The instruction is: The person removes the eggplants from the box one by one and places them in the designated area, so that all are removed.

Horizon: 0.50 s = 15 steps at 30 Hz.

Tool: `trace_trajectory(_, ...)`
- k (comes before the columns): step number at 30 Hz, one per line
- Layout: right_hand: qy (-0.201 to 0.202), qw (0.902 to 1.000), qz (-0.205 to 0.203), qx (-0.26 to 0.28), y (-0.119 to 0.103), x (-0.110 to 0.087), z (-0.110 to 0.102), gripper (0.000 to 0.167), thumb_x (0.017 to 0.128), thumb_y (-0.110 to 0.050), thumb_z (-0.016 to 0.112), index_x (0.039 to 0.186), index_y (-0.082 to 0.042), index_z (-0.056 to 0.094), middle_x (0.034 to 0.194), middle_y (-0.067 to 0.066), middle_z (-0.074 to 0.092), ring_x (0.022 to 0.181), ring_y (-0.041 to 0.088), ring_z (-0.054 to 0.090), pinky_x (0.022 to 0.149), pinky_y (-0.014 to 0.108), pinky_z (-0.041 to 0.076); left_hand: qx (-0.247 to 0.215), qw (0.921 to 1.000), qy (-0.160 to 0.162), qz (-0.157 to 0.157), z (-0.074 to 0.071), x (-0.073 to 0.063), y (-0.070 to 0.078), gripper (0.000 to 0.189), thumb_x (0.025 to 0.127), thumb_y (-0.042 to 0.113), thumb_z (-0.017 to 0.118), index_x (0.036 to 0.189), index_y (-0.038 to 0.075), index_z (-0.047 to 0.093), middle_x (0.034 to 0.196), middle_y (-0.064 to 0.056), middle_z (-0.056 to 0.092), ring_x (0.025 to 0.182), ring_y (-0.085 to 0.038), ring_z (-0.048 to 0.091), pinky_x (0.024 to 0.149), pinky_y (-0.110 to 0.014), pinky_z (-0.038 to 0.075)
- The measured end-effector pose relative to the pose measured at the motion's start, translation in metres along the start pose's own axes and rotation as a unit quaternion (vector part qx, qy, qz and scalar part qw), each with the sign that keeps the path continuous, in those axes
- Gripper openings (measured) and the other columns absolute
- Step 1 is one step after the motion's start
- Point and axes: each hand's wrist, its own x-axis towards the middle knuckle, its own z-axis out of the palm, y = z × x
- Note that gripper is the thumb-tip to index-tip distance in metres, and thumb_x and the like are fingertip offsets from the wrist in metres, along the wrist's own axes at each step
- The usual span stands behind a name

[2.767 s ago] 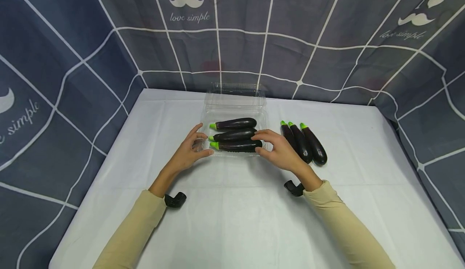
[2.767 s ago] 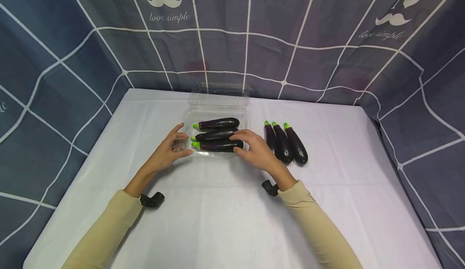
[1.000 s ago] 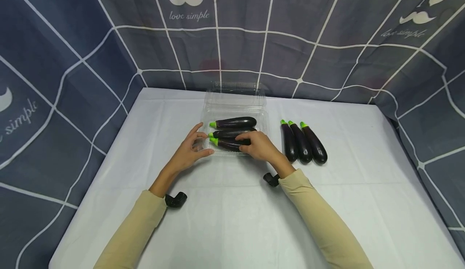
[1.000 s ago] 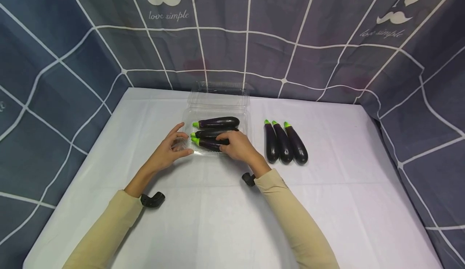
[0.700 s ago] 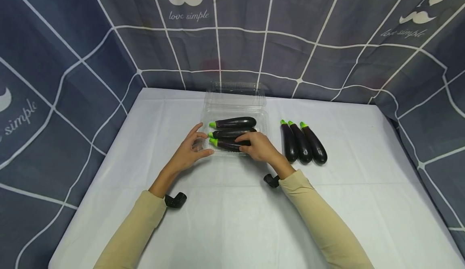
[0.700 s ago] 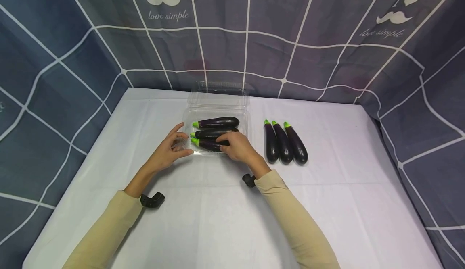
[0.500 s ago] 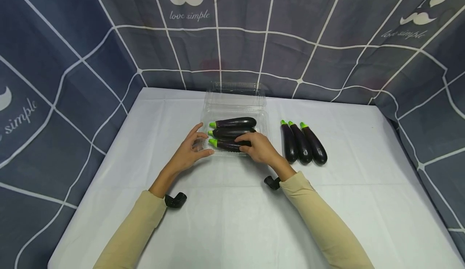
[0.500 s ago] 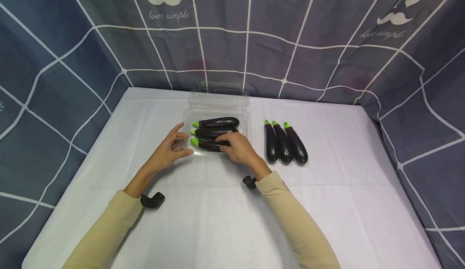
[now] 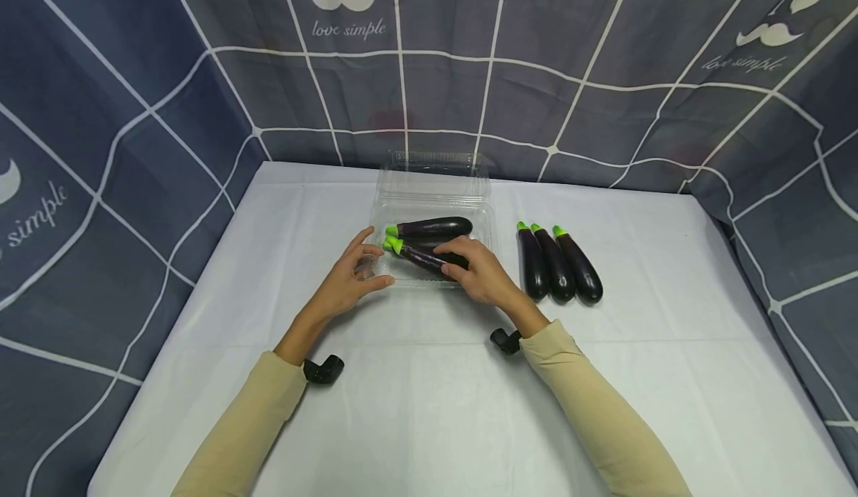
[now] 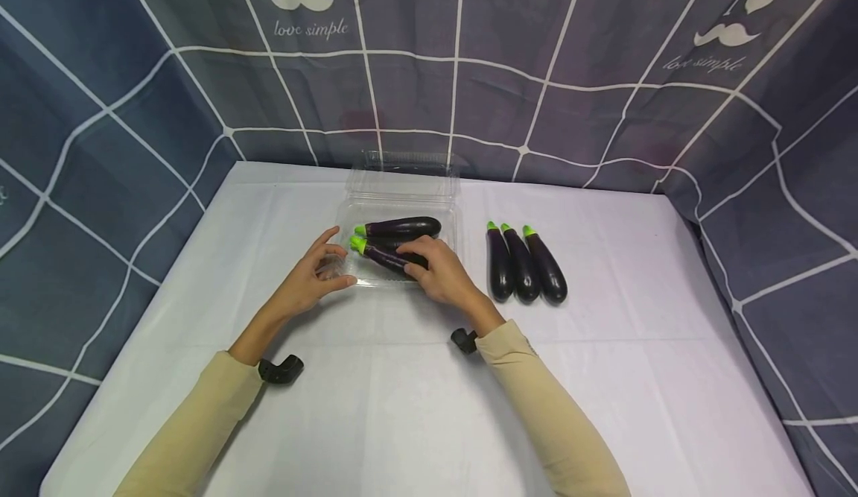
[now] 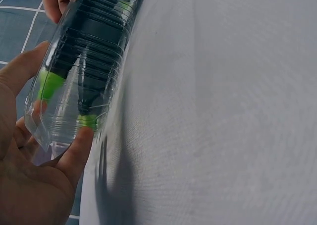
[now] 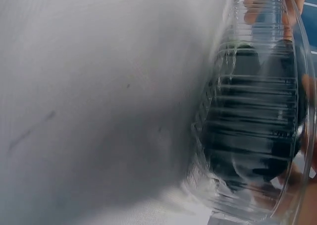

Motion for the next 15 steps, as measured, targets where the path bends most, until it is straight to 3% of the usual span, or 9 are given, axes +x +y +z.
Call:
trace_trajectory(9, -0.034, 0.9989, -0.021, 0.025, 0.0018, -0.0018, -0.0051, 0.027, 0.097, -0.006, 0.063, 0.124, -0.007, 0.067, 0.113, 0.008, 0.056, 0.102, 0.024, 0.056, 0.087, 0.044, 0.047, -0.001, 1.0000, -0.001, 0.001, 0.0002, -0.0004, 0.0003, 0.044, 0.090, 0.008, 0.073, 0.124, -0.009, 0.051, 0.163, -0.015, 0.008, 0.140, -0.047, 0.028, 0.110, -0.056, 0.032)
trace_trajectory(15, -0.049, 0.9984, -0.017, 0.023, 0.0005, -0.0006, -0.0056, 0.028, 0.098, -0.005, 0.060, 0.125, -0.008, 0.068, 0.133, 0.015, 0.055, 0.123, 0.030, 0.052, 0.099, 0.048, 0.044, 0.000, 1.0000, 0.000, 0.001, 0.0006, -0.0003, 0.0005, 0.046, 0.090, 0.007, 0.073, 0.125, -0.012, 0.049, 0.163, -0.015, 0.007, 0.140, -0.046, 0.028, 0.110, -0.056, 0.031)
